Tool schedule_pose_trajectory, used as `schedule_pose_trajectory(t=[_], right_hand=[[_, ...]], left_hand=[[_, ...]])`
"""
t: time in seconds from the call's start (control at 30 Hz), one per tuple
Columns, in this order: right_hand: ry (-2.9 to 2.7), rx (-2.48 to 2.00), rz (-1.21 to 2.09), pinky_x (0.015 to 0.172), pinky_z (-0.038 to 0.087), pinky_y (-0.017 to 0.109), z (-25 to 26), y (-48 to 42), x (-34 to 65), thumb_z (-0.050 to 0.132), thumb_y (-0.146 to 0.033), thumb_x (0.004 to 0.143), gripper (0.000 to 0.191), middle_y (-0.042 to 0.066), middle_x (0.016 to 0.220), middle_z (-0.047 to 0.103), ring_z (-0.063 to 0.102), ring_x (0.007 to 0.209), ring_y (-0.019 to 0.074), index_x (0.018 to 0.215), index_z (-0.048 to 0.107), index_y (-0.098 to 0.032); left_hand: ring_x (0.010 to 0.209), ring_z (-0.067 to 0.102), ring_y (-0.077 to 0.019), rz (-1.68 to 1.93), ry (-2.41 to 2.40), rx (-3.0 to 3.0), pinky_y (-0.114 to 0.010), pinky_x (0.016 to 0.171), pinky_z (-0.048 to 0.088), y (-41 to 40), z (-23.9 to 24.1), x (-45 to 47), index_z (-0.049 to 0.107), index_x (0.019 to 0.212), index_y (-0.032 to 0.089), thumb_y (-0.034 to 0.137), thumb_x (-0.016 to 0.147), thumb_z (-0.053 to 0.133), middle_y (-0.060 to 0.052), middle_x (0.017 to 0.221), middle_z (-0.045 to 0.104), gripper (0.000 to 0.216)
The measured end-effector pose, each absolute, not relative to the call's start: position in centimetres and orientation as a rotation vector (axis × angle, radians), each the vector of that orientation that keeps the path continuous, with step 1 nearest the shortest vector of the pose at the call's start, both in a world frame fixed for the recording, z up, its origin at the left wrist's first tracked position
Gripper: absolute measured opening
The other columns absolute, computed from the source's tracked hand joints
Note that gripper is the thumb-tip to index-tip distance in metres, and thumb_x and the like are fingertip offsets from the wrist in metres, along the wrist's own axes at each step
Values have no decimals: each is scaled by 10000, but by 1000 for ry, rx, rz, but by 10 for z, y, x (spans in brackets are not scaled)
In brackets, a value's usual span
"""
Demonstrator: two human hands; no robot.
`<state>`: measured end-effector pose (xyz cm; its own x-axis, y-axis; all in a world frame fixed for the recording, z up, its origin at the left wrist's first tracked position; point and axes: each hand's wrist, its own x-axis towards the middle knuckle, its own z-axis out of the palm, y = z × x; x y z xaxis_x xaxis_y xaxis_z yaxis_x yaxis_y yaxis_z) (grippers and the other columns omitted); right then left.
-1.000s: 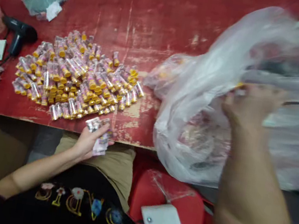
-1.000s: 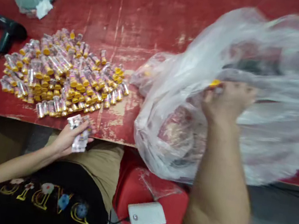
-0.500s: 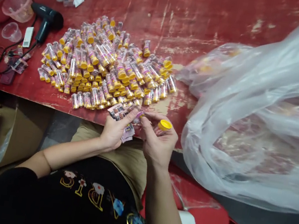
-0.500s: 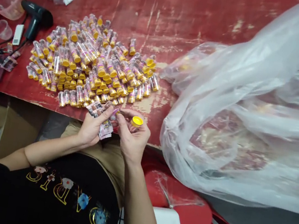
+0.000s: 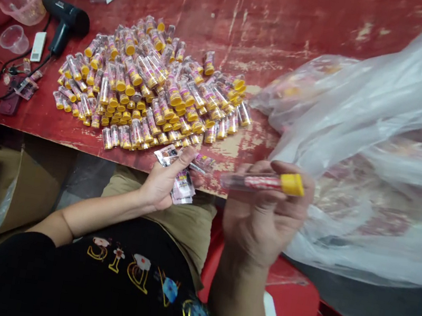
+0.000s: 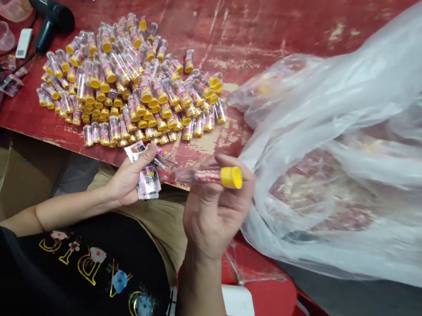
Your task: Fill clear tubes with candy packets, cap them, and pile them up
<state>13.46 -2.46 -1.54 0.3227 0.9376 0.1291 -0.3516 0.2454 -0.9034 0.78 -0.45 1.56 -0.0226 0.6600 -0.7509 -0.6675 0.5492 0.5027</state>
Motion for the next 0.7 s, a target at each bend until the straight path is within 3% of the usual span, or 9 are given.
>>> schedule_pose_trajectory(t=[0.17,0.27,0.33,0.47,0.6,0.7], right_hand=[[-895,-1042,717,811,598,318,-27,-34,126,768,-279,932,399,44,1072,694,690,905,169,1321,680,-290],[-981,-1066,469,797,637,333,-37,-43,128,830,-137,843,459,39,1081,742,744,943,196,1265,734,-290],[-1044,-1084,418,818,659,368,-41,-51,132,849,-114,813,439,45,1089,772,772,972,224,1213,767,-274],[-1214,-1110,454,897,669,458,-43,-65,140,772,-165,901,406,92,1167,802,793,1037,268,1299,752,-247],[-1403,-1142,366,785,686,359,-41,-74,146,842,-89,804,519,66,1171,818,810,971,239,1276,772,-295],[-1438,-1164,397,760,693,369,-38,-76,147,838,-84,801,520,61,1171,819,810,959,246,1262,780,-316]], left_hand=[[582,638,-95,994,1137,-6,-250,628,596,-10,12,6,647,871,150,375,702,972,22,738,693,430],[605,654,-107,980,1127,27,-284,650,615,-10,10,4,661,914,153,382,691,977,16,800,705,450],[632,668,-116,998,1111,50,-316,693,633,-10,10,3,656,918,156,395,656,995,18,832,712,491],[702,703,-138,1057,1096,88,-377,810,648,-9,11,2,651,909,156,402,599,1019,22,834,717,541],[835,756,-203,1060,1118,97,-405,874,635,-10,12,2,667,920,150,384,598,1020,-22,873,752,532],[933,769,-230,1089,1118,108,-409,920,618,-13,10,2,685,952,157,397,596,1018,-42,915,773,544]])
